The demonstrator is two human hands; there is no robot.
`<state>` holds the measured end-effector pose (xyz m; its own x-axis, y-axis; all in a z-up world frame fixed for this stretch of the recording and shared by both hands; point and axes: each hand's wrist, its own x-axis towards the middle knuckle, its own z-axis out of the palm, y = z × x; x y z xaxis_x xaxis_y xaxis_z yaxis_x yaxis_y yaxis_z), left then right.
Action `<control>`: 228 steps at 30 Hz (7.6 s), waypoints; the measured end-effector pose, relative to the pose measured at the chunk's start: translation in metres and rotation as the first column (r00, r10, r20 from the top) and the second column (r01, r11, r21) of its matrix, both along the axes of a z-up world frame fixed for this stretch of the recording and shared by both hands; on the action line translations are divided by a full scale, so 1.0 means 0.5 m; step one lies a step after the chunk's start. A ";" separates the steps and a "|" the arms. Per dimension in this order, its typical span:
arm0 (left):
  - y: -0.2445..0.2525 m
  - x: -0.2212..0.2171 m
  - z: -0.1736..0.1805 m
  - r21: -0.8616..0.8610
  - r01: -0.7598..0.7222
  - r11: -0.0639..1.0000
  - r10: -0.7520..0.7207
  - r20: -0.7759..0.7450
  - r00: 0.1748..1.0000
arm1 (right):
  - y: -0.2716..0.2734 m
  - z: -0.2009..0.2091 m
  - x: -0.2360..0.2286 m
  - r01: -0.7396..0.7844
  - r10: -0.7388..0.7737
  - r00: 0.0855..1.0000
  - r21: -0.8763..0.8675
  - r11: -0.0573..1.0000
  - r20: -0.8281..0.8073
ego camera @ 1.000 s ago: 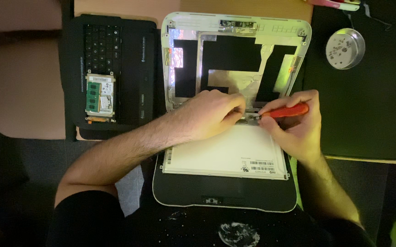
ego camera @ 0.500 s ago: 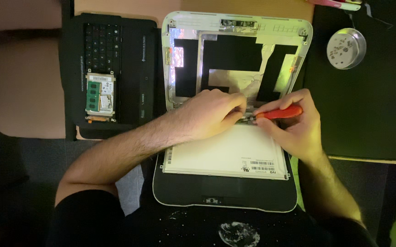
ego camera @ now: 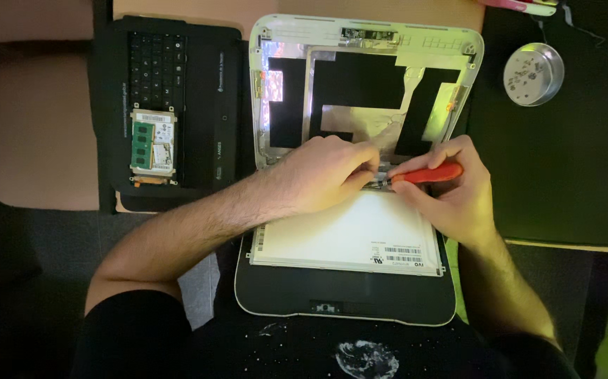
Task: The person uses a screwdriver to remove screws from the bezel and screen assembly of a disassembled laptop. They then detach the bezel and remove the screen panel, placing it on the table.
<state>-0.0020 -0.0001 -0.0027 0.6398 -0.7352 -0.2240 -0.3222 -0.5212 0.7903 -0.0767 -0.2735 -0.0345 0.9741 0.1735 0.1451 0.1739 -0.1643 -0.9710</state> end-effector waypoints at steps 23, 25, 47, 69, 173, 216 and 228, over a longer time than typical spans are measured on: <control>0.001 -0.004 -0.006 -0.049 -0.010 0.999 0.011 0.022 1.000 | -0.022 0.002 -0.013 0.030 -0.030 0.997 0.008 1.000 0.074; -0.001 -0.005 -0.002 -0.050 0.001 0.999 0.001 0.040 0.999 | -0.025 0.004 -0.013 0.049 -0.045 0.995 -0.039 0.998 0.090; 0.008 -0.002 0.010 -0.045 -0.001 0.999 0.004 0.057 0.998 | -0.004 0.013 0.002 0.092 -0.093 0.996 -0.058 0.994 -0.010; 0.015 -0.001 0.003 -0.160 -0.038 0.986 0.065 0.162 0.985 | -0.054 -0.044 -0.008 0.155 -0.131 0.987 0.350 0.924 -0.092; 0.098 -0.026 -0.073 -0.393 -0.852 0.345 0.705 -0.491 0.512 | -0.585 -0.064 -0.028 0.642 -0.536 0.688 0.066 0.764 -0.489; 0.168 0.019 -0.233 -0.677 -0.695 0.242 0.693 -0.380 0.612 | -0.064 0.019 0.078 0.136 -0.099 0.988 -0.376 0.916 0.117; 0.165 0.040 -0.253 -0.711 -0.656 0.254 0.777 -0.253 0.576 | -0.033 -0.022 0.077 0.201 -0.135 0.973 -0.406 0.892 0.186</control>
